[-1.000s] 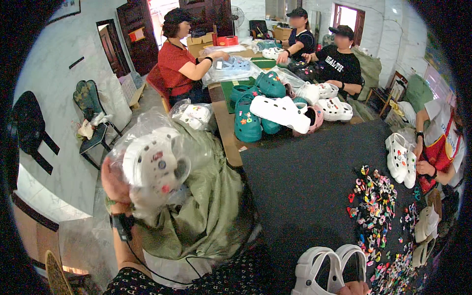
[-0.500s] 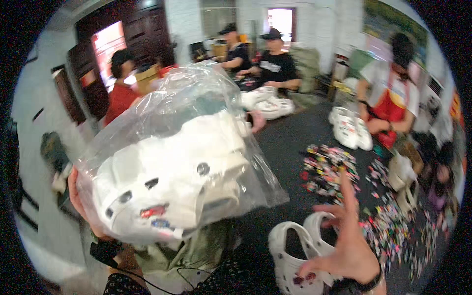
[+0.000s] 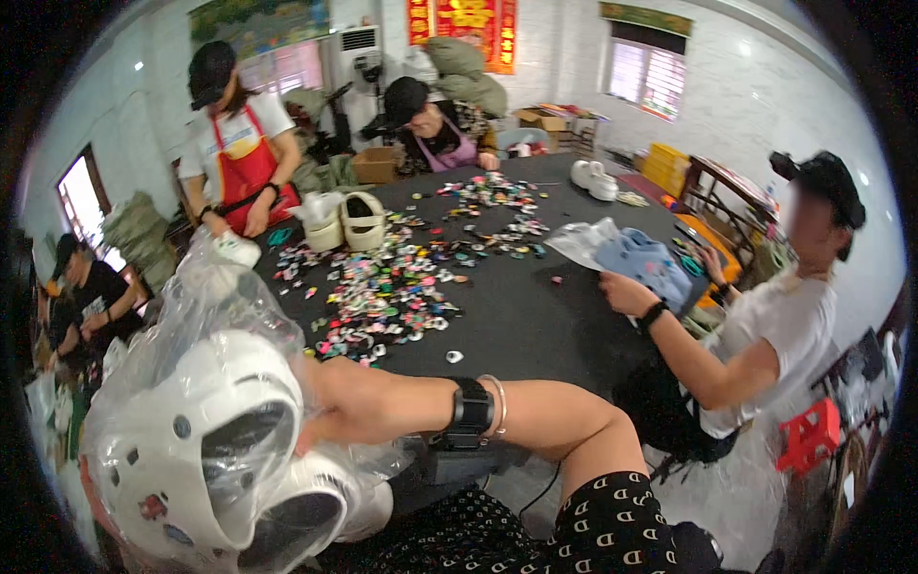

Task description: Attaching decorative charms and pins to foam clog shoes as part of an assembly line process.

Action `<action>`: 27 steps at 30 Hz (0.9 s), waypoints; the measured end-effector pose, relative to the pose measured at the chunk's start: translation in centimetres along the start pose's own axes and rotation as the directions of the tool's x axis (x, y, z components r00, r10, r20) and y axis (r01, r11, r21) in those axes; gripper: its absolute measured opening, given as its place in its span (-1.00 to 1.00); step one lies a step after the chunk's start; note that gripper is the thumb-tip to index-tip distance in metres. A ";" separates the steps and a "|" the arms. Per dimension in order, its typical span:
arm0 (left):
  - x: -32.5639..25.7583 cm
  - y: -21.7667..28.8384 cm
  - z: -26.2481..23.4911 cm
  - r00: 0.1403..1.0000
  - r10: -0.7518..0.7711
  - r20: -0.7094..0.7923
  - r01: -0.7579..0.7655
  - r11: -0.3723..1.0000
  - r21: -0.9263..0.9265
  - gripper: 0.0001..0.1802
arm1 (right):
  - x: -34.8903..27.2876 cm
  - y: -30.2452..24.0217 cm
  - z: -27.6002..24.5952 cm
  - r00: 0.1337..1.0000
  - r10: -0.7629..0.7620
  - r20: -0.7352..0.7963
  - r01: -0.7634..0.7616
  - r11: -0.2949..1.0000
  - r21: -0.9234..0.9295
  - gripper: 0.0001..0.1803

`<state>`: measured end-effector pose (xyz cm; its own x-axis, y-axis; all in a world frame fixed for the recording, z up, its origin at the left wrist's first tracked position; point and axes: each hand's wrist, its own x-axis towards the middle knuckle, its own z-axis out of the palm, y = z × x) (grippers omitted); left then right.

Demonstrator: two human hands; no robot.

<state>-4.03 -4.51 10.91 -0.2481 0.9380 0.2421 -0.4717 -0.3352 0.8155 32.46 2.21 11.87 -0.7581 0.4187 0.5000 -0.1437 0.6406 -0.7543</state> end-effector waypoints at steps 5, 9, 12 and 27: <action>0.9 -1.4 1.4 0.988 -0.149 0.031 0.150 0.989 -0.019 -0.53 | -4.5 -1.0 -4.3 0.904 0.144 -0.402 -0.215 0.967 -0.136 -0.81; 0.3 -5.7 8.2 0.941 -0.252 0.227 0.274 0.959 -0.071 -0.50 | -7.5 -2.7 -8.3 0.762 0.275 -0.586 -0.206 0.961 0.183 -0.79; 0.0 -8.4 8.3 0.896 -0.378 0.233 0.406 0.910 -0.081 -0.53 | -7.5 -4.0 -10.8 0.653 0.193 -0.733 -0.121 0.981 0.151 -0.80; -5.7 -1.5 -4.4 0.965 -0.185 -0.185 0.223 0.951 0.214 -0.75 | -23.1 3.9 -36.4 0.322 -0.145 -0.936 -0.130 0.972 -0.196 -0.82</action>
<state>-5.69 -9.70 5.99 -0.3083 0.9512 -0.0146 -0.3231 -0.0903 0.9421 72.60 18.48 12.89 0.3720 0.6438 0.6687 0.0839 0.6942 -0.7149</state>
